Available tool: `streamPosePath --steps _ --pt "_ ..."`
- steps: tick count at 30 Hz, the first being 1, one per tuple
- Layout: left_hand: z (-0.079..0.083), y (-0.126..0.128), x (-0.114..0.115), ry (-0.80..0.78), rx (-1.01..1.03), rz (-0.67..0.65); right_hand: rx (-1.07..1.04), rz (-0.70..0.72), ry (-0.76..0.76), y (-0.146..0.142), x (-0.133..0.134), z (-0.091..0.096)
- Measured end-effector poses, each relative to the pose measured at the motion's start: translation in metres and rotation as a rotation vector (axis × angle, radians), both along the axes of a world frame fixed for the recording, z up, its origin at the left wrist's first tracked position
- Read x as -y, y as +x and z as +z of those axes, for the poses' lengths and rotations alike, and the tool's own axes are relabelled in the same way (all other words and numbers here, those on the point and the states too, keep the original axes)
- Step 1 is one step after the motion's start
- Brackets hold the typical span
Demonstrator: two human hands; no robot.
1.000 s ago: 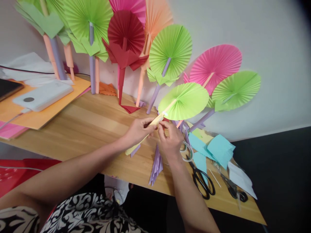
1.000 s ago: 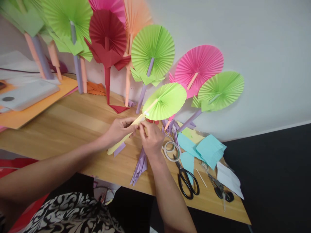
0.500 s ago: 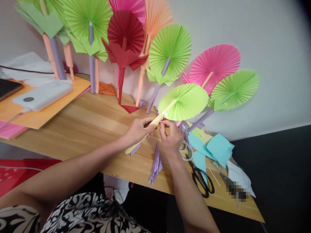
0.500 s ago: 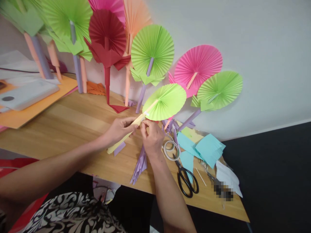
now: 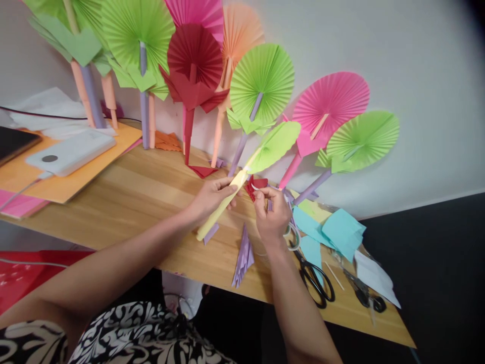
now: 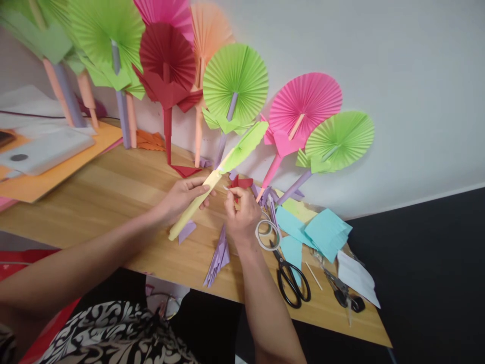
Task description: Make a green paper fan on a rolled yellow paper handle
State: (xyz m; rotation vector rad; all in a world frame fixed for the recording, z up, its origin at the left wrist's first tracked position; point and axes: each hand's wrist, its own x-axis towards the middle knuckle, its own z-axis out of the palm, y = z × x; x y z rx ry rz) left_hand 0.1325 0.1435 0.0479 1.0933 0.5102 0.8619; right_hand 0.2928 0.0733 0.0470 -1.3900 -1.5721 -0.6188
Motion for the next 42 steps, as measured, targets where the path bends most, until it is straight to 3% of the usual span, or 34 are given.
streamPosePath --steps 4,7,12,15,18,22,26,32,38,42 --pt "0.001 -0.001 -0.003 -0.001 0.109 -0.04 0.004 0.07 0.025 -0.002 0.004 0.005" --pt "0.002 -0.001 -0.005 0.01 0.167 -0.045 0.058 0.131 0.009 -0.007 0.012 0.02" --pt "0.004 -0.004 -0.008 0.033 0.192 -0.026 0.29 0.421 -0.162 -0.029 0.052 0.041" --pt "0.005 -0.006 -0.01 0.071 0.189 -0.024 0.256 0.596 -0.338 -0.052 0.089 0.025" --pt "0.003 -0.007 -0.013 0.074 0.136 -0.033 0.19 0.689 -0.499 -0.076 0.123 -0.008" --pt "0.002 -0.007 -0.017 0.071 0.084 -0.065 0.124 0.647 -0.601 -0.091 0.146 -0.05" --pt "0.006 -0.008 -0.019 0.094 0.035 -0.081 0.042 0.551 -0.661 -0.091 0.153 -0.068" --pt "0.013 -0.035 -0.012 0.265 -0.344 -0.06 -0.039 0.533 -0.673 -0.091 0.162 -0.079" --pt "0.004 -0.082 -0.01 0.357 -0.736 0.049 -0.046 0.518 -0.64 -0.091 0.169 -0.079" --pt "-0.006 -0.096 -0.01 0.544 -0.94 0.07 -0.074 0.503 -0.644 -0.089 0.174 -0.077"
